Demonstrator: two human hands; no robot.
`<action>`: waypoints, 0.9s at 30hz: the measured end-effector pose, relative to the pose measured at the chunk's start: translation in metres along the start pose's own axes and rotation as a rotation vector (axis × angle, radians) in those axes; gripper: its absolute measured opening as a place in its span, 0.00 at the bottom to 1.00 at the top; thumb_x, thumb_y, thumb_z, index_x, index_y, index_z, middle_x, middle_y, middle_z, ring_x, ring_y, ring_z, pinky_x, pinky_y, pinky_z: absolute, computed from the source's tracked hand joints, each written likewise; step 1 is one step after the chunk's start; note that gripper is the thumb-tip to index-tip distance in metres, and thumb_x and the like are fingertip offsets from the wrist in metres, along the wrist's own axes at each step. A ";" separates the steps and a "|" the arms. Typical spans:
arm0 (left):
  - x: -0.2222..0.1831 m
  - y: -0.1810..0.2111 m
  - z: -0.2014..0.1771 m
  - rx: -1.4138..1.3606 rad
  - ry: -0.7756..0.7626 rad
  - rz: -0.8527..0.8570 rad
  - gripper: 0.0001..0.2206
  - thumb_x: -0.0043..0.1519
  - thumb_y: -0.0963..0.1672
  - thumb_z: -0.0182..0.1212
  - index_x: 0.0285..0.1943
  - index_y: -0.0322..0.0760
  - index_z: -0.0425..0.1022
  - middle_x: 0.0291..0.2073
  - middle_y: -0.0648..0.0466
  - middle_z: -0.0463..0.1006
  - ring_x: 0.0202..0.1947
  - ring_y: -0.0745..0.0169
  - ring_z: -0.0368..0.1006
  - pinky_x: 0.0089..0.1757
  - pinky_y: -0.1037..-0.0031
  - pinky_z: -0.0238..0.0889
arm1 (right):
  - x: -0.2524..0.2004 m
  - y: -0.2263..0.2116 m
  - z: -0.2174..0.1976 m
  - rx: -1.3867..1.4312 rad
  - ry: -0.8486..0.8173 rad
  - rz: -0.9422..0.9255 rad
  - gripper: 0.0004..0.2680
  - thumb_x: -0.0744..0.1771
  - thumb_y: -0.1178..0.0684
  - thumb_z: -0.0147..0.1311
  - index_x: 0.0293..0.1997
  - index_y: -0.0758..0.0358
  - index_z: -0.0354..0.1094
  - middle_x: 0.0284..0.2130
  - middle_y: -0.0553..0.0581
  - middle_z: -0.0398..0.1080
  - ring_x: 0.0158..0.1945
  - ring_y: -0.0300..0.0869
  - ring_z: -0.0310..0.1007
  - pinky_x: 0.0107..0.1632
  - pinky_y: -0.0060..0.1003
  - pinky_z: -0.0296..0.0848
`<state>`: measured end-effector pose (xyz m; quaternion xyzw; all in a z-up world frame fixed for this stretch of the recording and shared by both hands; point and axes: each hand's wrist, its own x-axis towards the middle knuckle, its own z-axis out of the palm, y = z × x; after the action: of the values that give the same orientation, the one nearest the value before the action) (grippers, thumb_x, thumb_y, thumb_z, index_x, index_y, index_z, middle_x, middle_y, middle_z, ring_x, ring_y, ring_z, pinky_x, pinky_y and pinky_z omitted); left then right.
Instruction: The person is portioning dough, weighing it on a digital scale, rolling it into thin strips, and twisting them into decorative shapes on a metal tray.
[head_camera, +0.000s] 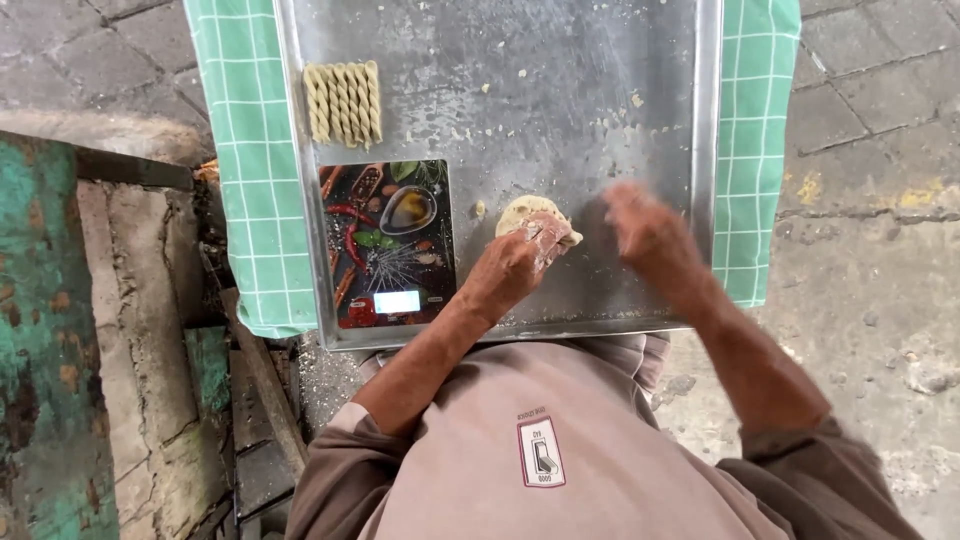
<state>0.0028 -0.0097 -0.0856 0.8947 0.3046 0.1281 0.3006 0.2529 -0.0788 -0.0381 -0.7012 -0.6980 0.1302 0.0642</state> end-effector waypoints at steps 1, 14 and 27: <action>-0.001 -0.004 0.005 0.009 -0.014 0.005 0.08 0.58 0.44 0.68 0.36 0.31 0.81 0.29 0.40 0.79 0.25 0.50 0.79 0.30 0.68 0.75 | 0.015 0.004 -0.011 0.013 0.075 0.033 0.18 0.74 0.49 0.42 0.72 0.69 0.61 0.66 0.77 0.61 0.69 0.65 0.61 0.70 0.55 0.60; 0.004 0.025 -0.050 -0.225 0.218 0.159 0.08 0.66 0.41 0.60 0.53 0.39 0.77 0.43 0.40 0.81 0.41 0.38 0.80 0.41 0.56 0.76 | 0.054 0.024 -0.006 0.125 0.229 -0.450 0.18 0.73 0.54 0.45 0.74 0.70 0.60 0.71 0.73 0.58 0.75 0.62 0.53 0.75 0.57 0.48; 0.005 0.029 -0.036 -0.193 0.174 0.045 0.18 0.62 0.46 0.66 0.62 0.58 0.73 0.37 0.58 0.83 0.39 0.52 0.81 0.41 0.58 0.77 | -0.035 -0.075 -0.028 1.113 0.249 0.093 0.16 0.62 0.67 0.67 0.55 0.72 0.74 0.47 0.68 0.75 0.47 0.55 0.82 0.46 0.44 0.83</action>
<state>0.0054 -0.0086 -0.0387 0.8536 0.2957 0.2408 0.3549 0.1890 -0.1093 0.0125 -0.6020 -0.4798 0.3973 0.4996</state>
